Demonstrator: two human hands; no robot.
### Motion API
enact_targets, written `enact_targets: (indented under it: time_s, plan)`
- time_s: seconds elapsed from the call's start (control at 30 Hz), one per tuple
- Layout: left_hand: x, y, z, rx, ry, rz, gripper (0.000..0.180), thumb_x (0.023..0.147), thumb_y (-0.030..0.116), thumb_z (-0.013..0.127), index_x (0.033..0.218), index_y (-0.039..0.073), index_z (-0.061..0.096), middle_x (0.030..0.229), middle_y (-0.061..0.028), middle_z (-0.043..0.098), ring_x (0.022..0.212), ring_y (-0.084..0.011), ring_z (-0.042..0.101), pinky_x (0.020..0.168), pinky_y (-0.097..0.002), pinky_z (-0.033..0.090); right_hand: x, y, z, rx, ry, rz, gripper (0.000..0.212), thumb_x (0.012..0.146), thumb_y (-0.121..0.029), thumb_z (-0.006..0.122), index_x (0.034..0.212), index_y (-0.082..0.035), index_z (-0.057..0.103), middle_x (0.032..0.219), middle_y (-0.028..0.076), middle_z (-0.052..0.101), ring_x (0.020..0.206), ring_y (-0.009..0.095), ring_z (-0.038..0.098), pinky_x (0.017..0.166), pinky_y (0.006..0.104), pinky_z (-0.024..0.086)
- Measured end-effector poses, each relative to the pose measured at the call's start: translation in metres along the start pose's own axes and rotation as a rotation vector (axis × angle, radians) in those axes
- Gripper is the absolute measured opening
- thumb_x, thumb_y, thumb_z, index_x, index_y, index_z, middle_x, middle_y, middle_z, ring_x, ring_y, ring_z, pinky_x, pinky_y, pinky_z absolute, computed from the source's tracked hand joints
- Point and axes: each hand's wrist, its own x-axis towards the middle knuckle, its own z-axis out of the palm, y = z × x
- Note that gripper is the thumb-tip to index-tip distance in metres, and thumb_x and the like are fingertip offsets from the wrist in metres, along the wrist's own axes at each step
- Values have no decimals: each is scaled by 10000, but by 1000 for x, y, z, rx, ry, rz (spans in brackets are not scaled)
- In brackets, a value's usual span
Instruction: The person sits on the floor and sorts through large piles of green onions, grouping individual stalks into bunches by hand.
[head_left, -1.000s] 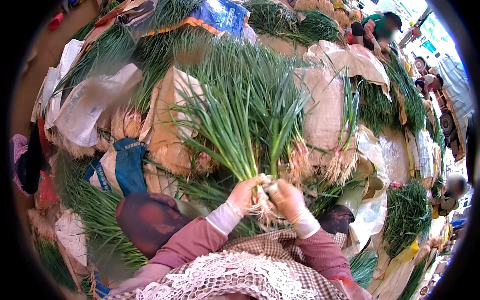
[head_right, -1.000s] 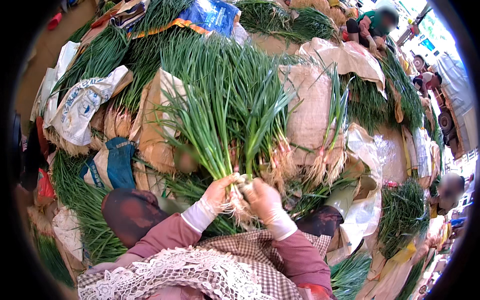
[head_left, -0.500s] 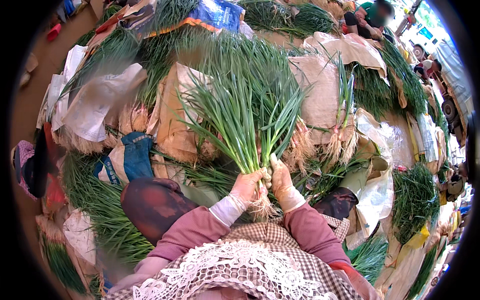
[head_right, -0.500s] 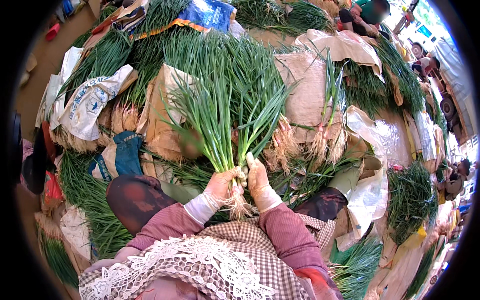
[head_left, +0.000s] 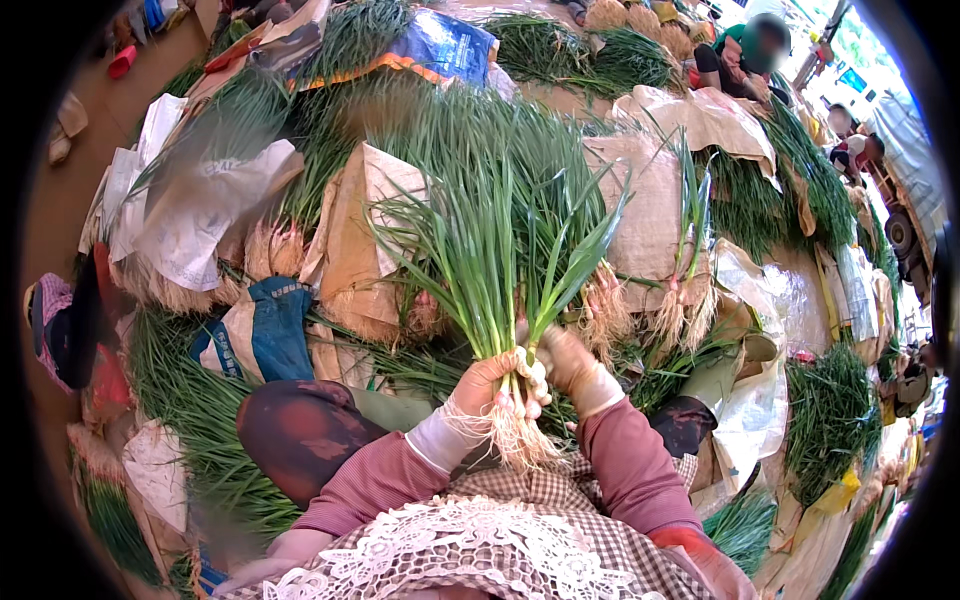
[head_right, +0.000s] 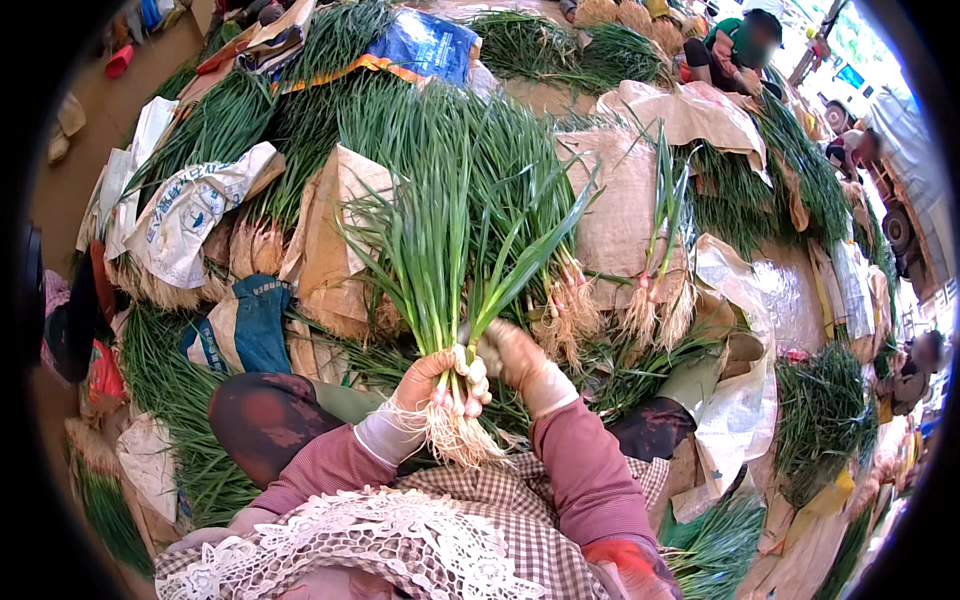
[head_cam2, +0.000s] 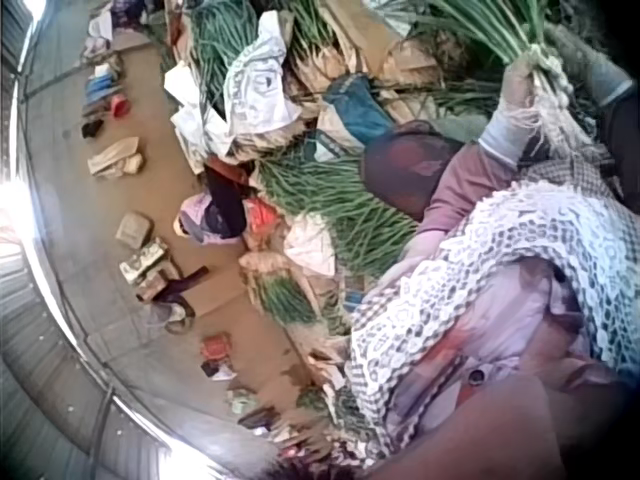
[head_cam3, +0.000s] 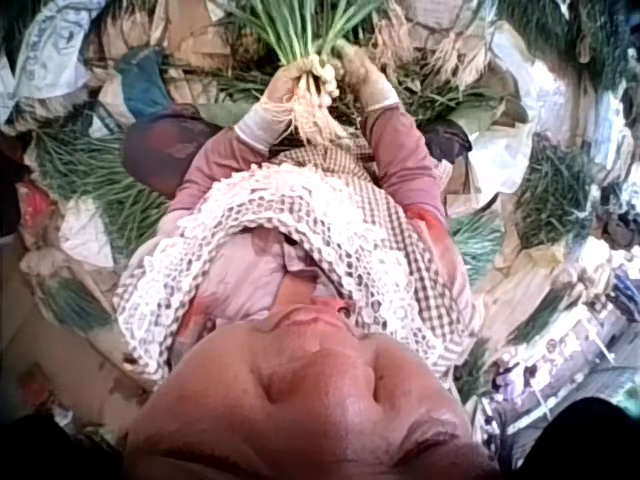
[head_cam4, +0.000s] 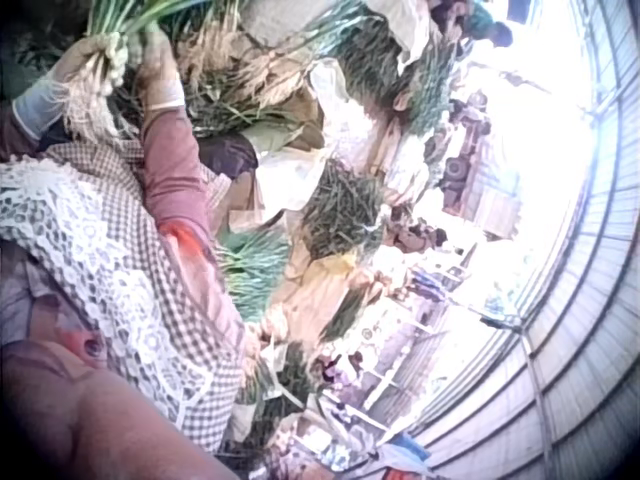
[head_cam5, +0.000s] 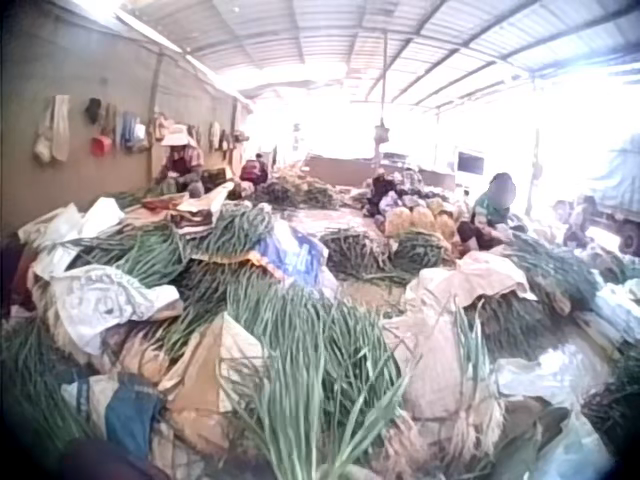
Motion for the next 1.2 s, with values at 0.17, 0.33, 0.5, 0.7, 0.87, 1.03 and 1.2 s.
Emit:
enact_targets:
  time_s: [0.17, 0.33, 0.5, 0.7, 0.87, 1.03, 1.2]
  plan:
    - [-1, 1, 3, -87, -147, 4, 246, 820, 269, 456, 741, 49, 532, 753, -91, 506, 656, -229, 493, 606, -342, 417, 14, -24, 32, 752, -285, -183, 291, 801, -292, 510, 850, -7, 540, 421, -63, 320, 336, 39, 280, 320, 170, 219]
    - [1, 2, 5, -27, -143, 37, 255, 805, 273, 478, 701, 42, 503, 715, -100, 500, 667, -227, 485, 576, -340, 430, 3, -51, 36, 420, -59, -261, 210, 806, -236, 511, 714, -48, 523, 514, -15, 456, 391, 50, 374, 358, 174, 301]
    - [-12, 24, 20, 248, -27, 156, 287, 800, 282, 454, 746, 2, 489, 701, -121, 519, 671, -242, 523, 567, -354, 465, 15, 13, 29, -1440, 160, 193, 199, 768, -189, 480, 866, -67, 604, 851, 102, 594, 805, 217, 570, 701, 338, 436]
    - [3, 22, 21, 369, 278, 355, 224, 799, 222, 501, 767, 0, 497, 708, -129, 543, 591, -237, 562, 535, -328, 491, 8, 31, -26, -523, -181, 183, 444, 823, -348, 442, 1118, -17, 432, 927, 91, 567, 866, 164, 529, 786, 355, 390]
    - [22, -15, -10, 436, 467, 182, 115, 800, 96, 495, 855, -4, 503, 685, -94, 554, 579, -184, 560, 481, -254, 468, -15, -37, 22, -960, 379, -212, 219, 822, -176, 487, 944, 6, 480, 752, 66, 558, 674, 158, 522, 589, 291, 424]
    - [15, 9, 15, 458, 386, 159, 156, 824, 116, 448, 747, -9, 503, 649, -113, 569, 669, -218, 603, 614, -304, 525, -34, -92, -15, -450, 649, -627, 128, 840, -191, 465, 853, -73, 514, 599, -10, 471, 521, 81, 427, 444, 217, 356]
    - [10, 39, 32, 491, 175, 474, 171, 800, 191, 494, 707, 59, 439, 514, -39, 473, 504, -192, 537, 573, -362, 485, -44, -160, -120, -261, 876, -646, 204, 855, -222, 437, 925, -47, 516, 623, 15, 471, 461, 76, 406, 384, 187, 338]
